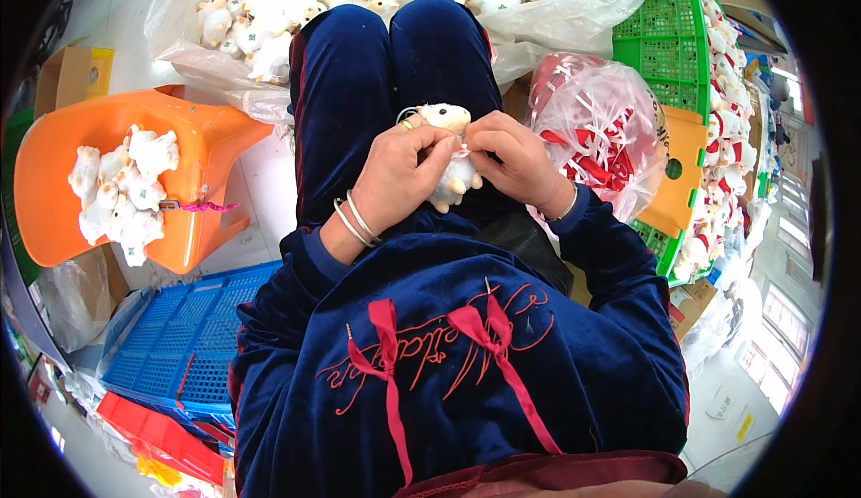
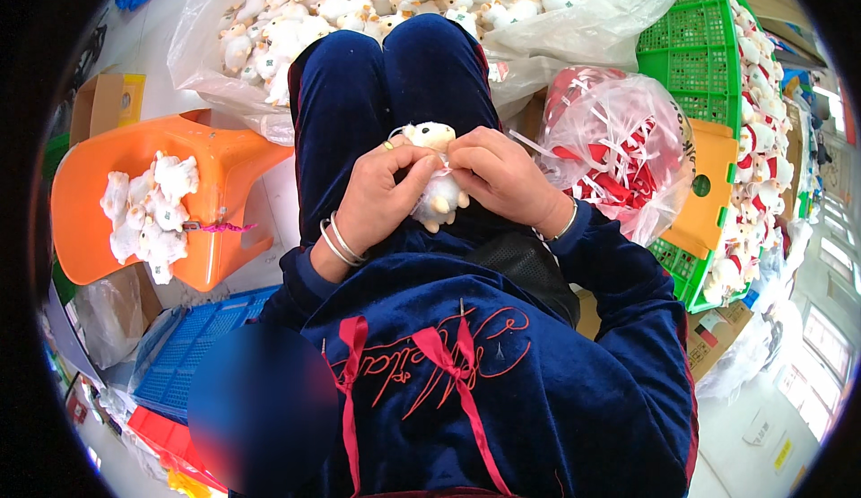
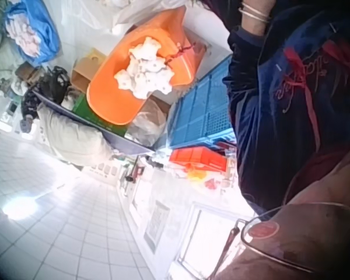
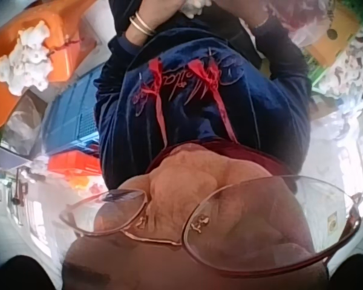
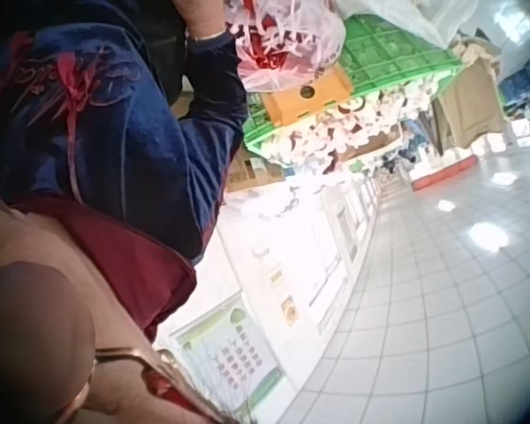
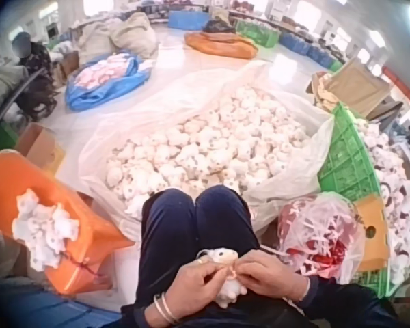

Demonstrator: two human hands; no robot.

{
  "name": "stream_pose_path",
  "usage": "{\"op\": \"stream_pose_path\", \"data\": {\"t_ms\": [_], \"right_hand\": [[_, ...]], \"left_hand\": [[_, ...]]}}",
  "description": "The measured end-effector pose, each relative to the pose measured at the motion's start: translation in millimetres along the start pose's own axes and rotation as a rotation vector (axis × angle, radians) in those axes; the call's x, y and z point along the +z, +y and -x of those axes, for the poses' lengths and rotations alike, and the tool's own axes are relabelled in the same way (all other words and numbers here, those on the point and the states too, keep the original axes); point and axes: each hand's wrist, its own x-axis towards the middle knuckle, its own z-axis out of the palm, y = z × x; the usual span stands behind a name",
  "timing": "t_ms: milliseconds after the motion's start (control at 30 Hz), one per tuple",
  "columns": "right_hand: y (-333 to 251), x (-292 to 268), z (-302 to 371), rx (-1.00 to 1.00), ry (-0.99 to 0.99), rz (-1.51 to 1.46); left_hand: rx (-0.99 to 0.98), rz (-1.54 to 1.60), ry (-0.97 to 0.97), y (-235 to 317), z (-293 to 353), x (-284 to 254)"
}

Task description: The person sits on the floor and ties red ribbons around the necks of small white plush toys. They pick up each toy, wrap and knot the ribbon, then place the finished toy into a green crate.

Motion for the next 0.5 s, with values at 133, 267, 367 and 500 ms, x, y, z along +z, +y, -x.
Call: {"op": "stream_pose_path", "data": {"t_ms": [133,267,367,500], "right_hand": [[5,1,3,-0.058,0.022,-0.023],[5,2,0,-0.047,0.032,-0.029],[5,1,-2,-0.029,0.001,-0.012],[6,-5,-4,-0.045,-0.028,-0.006]], "left_hand": [[-0.053,-0.018,-0.046,5,2,-2],[-0.057,-0.035,-0.084,7,0,-6],[-0.053,-0.018,-0.088,7,0,-7],[-0.081,0.013,-0.099,10,1,-5]]}}
